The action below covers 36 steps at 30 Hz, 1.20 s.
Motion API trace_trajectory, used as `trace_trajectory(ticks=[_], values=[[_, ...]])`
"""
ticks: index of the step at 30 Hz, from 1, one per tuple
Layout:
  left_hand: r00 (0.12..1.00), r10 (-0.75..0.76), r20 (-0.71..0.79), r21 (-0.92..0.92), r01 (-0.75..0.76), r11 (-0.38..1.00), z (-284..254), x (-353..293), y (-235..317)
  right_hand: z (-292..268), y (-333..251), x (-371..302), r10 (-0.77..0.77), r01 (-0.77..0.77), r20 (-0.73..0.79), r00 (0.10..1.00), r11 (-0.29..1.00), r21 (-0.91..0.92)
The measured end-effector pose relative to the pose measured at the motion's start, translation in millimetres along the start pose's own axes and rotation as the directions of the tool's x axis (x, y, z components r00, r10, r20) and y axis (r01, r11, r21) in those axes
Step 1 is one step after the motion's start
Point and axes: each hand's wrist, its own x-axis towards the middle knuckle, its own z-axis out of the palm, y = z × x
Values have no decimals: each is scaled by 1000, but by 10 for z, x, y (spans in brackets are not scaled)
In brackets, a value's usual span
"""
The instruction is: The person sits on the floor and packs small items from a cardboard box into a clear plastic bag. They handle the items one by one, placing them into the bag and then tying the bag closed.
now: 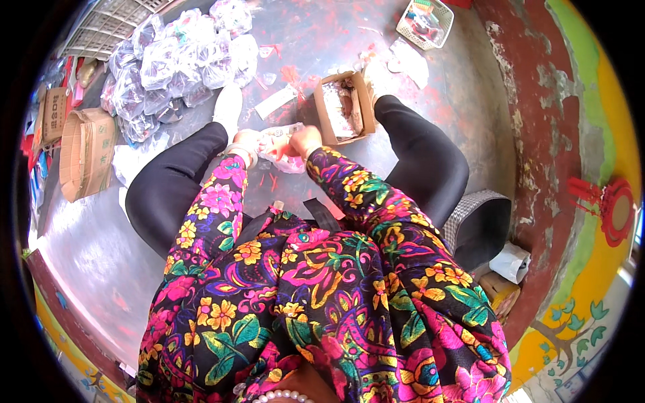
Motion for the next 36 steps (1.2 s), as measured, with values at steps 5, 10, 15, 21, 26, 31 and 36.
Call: trace_trajectory(ticks=[5,10,15,21,26,31,36], values=[[1000,6,6,15,-6,1000,21,-58,18,269,-178,-26,381,-513,381,842,783,352],[991,-104,-85,-272,77,959,72,-170,85,362,-142,-165,413,-486,264,872,797,359],[999,-35,12,-166,36,985,40,28,-71,837,-210,62,267,-643,746,610,-383,663],[993,-93,-76,-287,67,956,58,-82,3,-201,-189,-248,726,-661,118,677,530,532],[993,-116,-35,-330,98,939,105,-57,85,562,259,-76,531,-777,590,608,552,305],[994,-106,-33,-390,85,917,27,-97,5,141,176,-161,461,-661,533,710,697,278],[993,-113,-35,-321,96,942,32,-56,-3,12,187,-177,514,-718,512,688,584,379]])
